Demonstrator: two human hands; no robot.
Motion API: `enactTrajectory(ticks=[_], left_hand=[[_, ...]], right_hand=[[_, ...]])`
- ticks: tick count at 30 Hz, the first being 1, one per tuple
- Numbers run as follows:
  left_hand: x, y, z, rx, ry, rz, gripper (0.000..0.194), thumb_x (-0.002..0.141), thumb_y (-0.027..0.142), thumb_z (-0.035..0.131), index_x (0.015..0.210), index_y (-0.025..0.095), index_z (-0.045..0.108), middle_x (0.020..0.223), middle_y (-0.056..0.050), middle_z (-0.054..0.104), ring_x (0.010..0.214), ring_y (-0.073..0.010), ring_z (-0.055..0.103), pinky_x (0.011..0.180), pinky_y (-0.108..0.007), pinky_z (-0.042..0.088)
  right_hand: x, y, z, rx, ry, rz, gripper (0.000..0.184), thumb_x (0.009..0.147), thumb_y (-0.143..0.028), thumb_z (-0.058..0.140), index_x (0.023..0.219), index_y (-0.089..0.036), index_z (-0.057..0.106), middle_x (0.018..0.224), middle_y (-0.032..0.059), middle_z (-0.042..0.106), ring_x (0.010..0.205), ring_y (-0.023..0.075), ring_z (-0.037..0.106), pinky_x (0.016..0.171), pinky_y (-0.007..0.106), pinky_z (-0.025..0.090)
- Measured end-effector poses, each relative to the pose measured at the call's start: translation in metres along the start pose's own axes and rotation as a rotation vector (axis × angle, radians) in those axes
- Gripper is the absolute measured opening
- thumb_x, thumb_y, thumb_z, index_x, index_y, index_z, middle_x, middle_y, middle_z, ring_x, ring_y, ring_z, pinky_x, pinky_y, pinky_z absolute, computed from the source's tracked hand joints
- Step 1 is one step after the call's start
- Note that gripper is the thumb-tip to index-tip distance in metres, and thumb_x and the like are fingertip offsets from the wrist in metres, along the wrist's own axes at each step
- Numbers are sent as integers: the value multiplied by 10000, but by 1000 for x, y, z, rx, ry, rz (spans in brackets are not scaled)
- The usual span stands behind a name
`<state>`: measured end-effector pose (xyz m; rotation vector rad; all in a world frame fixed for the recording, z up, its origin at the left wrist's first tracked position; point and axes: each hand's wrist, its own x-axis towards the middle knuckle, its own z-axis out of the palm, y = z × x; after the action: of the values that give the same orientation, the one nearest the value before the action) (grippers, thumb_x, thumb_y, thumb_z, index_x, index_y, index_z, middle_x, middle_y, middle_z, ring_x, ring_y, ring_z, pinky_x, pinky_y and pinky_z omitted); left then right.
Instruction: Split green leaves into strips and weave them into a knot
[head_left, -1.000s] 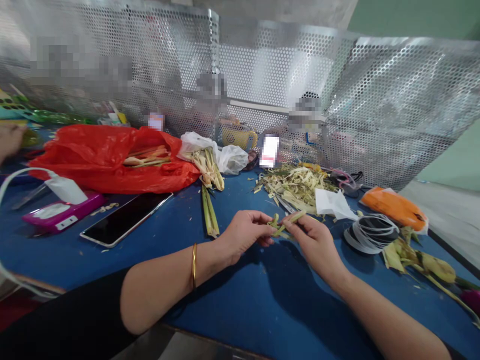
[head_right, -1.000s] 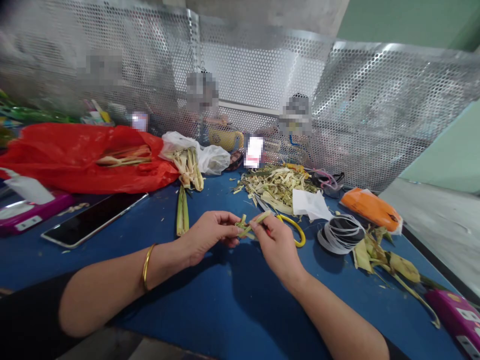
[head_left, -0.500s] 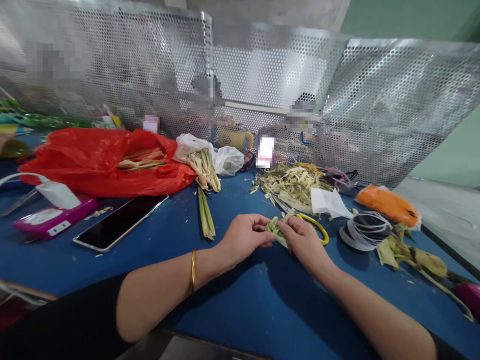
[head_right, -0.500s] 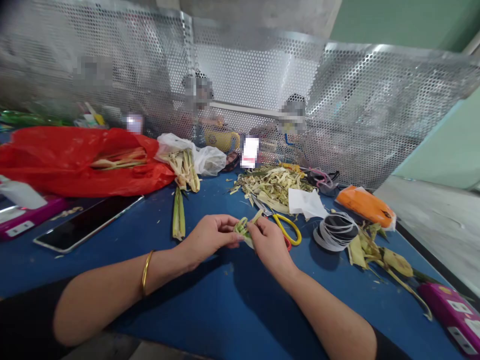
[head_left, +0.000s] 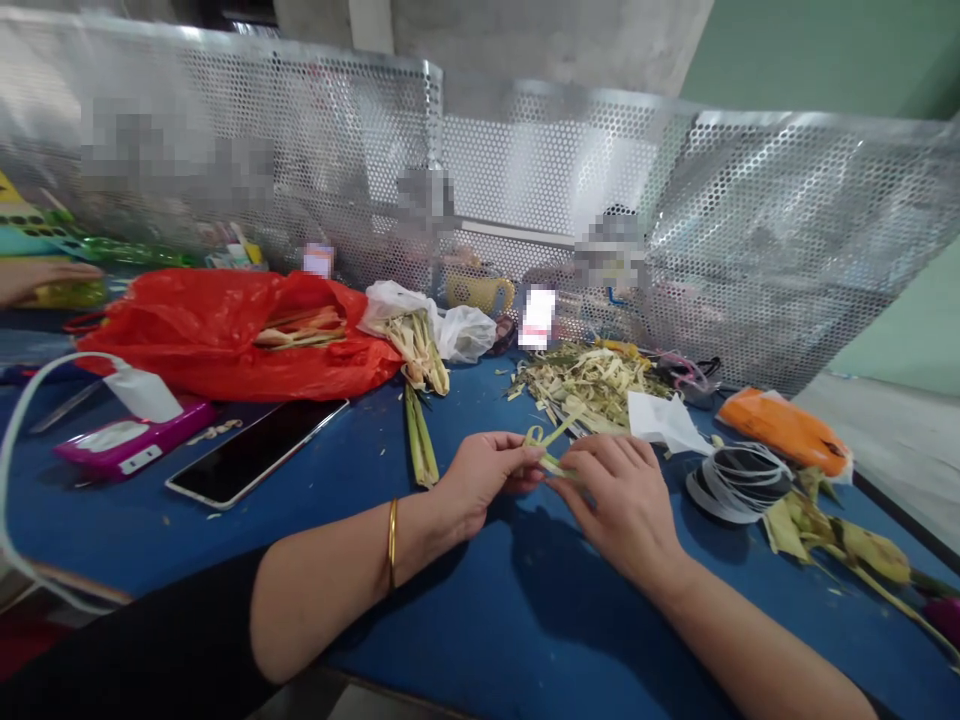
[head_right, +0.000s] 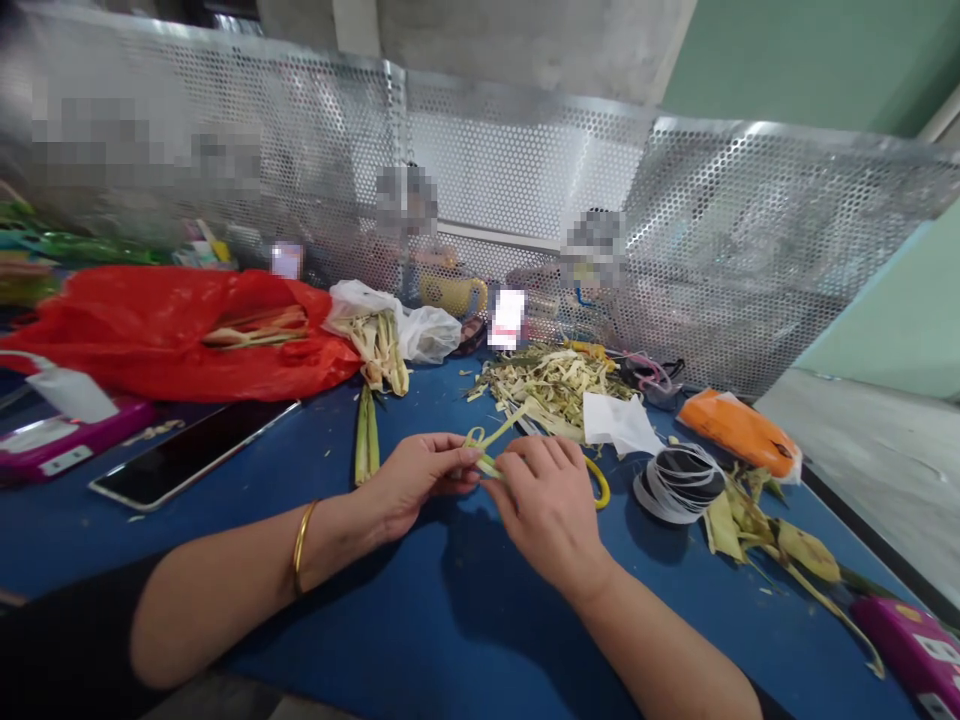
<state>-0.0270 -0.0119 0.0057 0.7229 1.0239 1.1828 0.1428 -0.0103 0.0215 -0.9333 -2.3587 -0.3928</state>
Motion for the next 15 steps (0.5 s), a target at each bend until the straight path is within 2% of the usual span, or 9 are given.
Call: enactTrajectory(ticks=[6, 10, 13, 15], left_hand=[[2, -2, 0, -14, -9, -16, 178, 600, 194, 776, 715, 124, 659, 636, -22, 646, 578, -93, 602, 565, -197, 483], [1, -3, 0, 12, -15, -7, 197, 576, 207, 774, 708, 124, 654, 640, -23, 643, 558, -98, 582, 536, -210, 464], [1, -2, 0, 27, 3, 3, 234, 539, 226, 786, 701, 131, 648, 631, -18, 636, 538, -100, 568, 504, -208, 436], [2, -1, -1, 26, 21, 15, 238, 537, 229, 782, 711, 137, 649, 629, -18, 638, 538, -104, 571, 491, -203, 419]], right_hand=[[-2, -6, -2, -238, -63, -197, 169, 892, -136, 474, 826, -189, 621, 820, 45, 638, 770, 183, 528, 786, 359, 321], [-4, -14, 0, -213, -115, -295, 211, 899, -127, 434, 820, -171, 625, 699, 40, 592, 668, 176, 492, 698, 348, 319], [-3, -15, 0, -74, -137, -284, 212, 908, -148, 422, 881, -178, 630, 741, 43, 614, 684, 173, 517, 684, 331, 338], [-1, -10, -2, -26, -84, -191, 200, 914, -186, 430, 961, -184, 625, 851, 69, 642, 770, 193, 552, 711, 328, 366]])
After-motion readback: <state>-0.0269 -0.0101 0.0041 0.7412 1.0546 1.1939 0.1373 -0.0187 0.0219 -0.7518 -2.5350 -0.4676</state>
